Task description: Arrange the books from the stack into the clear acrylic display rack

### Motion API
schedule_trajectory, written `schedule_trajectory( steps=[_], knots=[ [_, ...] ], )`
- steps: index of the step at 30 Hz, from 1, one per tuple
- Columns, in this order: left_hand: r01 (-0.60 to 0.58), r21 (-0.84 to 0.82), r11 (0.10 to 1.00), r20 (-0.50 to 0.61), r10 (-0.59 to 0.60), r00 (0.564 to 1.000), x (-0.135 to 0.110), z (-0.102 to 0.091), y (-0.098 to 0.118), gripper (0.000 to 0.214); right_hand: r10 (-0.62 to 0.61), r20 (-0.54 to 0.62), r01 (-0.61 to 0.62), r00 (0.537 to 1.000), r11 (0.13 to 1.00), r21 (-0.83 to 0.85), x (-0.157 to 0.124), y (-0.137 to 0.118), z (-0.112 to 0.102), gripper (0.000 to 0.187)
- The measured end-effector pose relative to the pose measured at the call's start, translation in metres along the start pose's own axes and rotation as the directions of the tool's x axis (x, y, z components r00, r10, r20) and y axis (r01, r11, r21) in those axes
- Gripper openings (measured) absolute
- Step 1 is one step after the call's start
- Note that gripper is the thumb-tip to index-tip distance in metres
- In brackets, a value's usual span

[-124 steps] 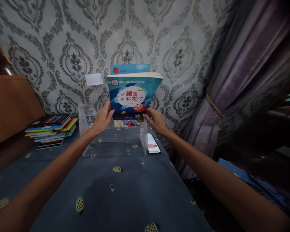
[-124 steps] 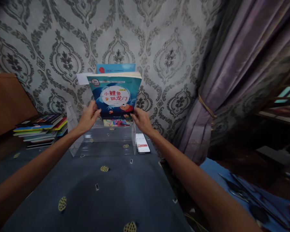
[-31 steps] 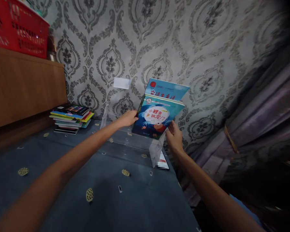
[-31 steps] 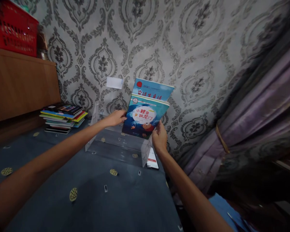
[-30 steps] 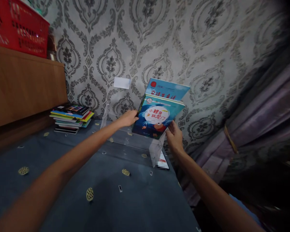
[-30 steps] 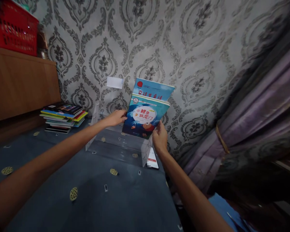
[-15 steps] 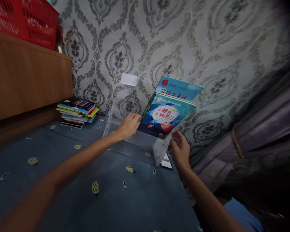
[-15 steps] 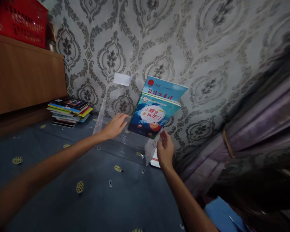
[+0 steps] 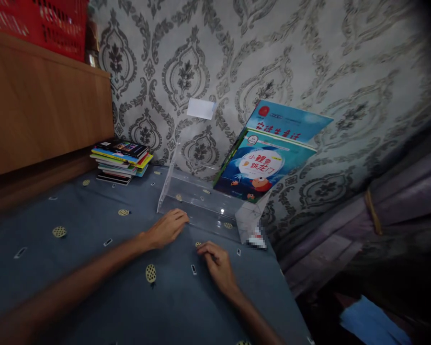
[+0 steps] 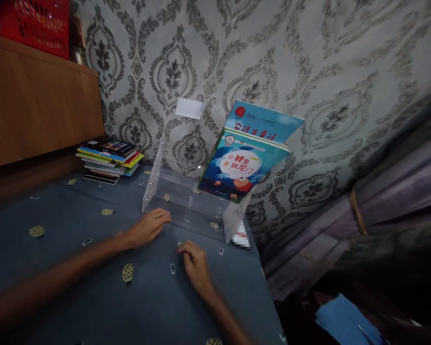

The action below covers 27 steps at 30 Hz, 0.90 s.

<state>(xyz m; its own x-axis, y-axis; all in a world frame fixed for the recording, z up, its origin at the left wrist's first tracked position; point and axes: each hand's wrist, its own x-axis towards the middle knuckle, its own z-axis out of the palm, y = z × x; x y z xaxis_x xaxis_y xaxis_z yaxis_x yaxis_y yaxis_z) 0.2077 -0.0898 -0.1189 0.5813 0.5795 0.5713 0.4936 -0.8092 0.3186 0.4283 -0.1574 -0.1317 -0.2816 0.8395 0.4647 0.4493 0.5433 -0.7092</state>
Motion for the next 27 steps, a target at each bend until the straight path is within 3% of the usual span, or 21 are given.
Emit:
schedule_trajectory(
  steps=[3, 5, 7, 9, 12, 13, 15, 17, 19, 23, 27],
  knots=[
    [0.085, -0.082, 0.993, 0.003, -0.085, 0.996, -0.011, 0.001, -0.008, 0.024, 0.006, -0.021, -0.006, 1.000, 1.000, 0.009, 0.007, 0.000, 0.002, 0.027],
    [0.105, -0.107, 0.989, -0.009, -0.107, 0.994, -0.009, -0.001, -0.011, 0.024, 0.020, -0.156, -0.022, 0.987, 1.000, -0.010, 0.018, 0.005, -0.012, 0.023],
    [0.111, -0.121, 0.986, -0.029, -0.115, 0.993, -0.002, -0.004, -0.011, 0.025, 0.052, -0.355, -0.059, 0.933, 0.998, -0.009, 0.031, 0.012, -0.036, 0.020],
    [0.103, -0.134, 0.986, -0.054, -0.111, 0.992, 0.007, -0.005, -0.009, 0.026, 0.108, -0.515, -0.106, 0.850, 0.994, 0.033, 0.043, 0.019, -0.062, 0.019],
    [0.072, -0.129, 0.989, -0.087, -0.084, 0.993, 0.016, -0.006, -0.008, 0.026, 0.166, -0.621, -0.141, 0.766, 0.986, 0.090, 0.050, 0.022, -0.082, 0.017],
    [0.061, -0.115, 0.991, -0.102, -0.073, 0.992, 0.017, -0.007, -0.009, 0.027, 0.163, -0.603, -0.141, 0.781, 0.986, 0.084, 0.049, 0.021, -0.081, 0.017],
    [0.043, -0.073, 0.996, -0.148, -0.054, 0.988, 0.016, -0.013, -0.013, 0.028, 0.130, -0.490, -0.113, 0.862, 0.992, 0.064, 0.041, 0.015, -0.067, 0.017],
    [0.062, -0.012, 0.998, -0.217, -0.063, 0.974, 0.013, -0.026, -0.022, 0.029, 0.070, -0.294, -0.052, 0.953, 0.996, 0.067, 0.029, 0.007, -0.042, 0.019],
    [0.138, 0.073, 0.988, -0.300, -0.110, 0.947, 0.011, -0.048, -0.036, 0.029, 0.022, -0.091, -0.015, 0.996, 0.997, 0.072, 0.016, -0.002, -0.015, 0.022],
    [0.410, 0.277, 0.869, -0.423, -0.272, 0.864, 0.022, -0.102, -0.081, 0.031, -0.012, 0.129, -0.001, 0.992, 0.995, 0.102, 0.001, -0.007, 0.024, 0.029],
    [0.632, 0.474, 0.613, -0.378, -0.507, 0.775, 0.040, -0.141, -0.133, 0.043, 0.016, 0.117, -0.030, 0.993, 0.992, 0.122, -0.001, 0.004, 0.032, 0.029]
  ],
)
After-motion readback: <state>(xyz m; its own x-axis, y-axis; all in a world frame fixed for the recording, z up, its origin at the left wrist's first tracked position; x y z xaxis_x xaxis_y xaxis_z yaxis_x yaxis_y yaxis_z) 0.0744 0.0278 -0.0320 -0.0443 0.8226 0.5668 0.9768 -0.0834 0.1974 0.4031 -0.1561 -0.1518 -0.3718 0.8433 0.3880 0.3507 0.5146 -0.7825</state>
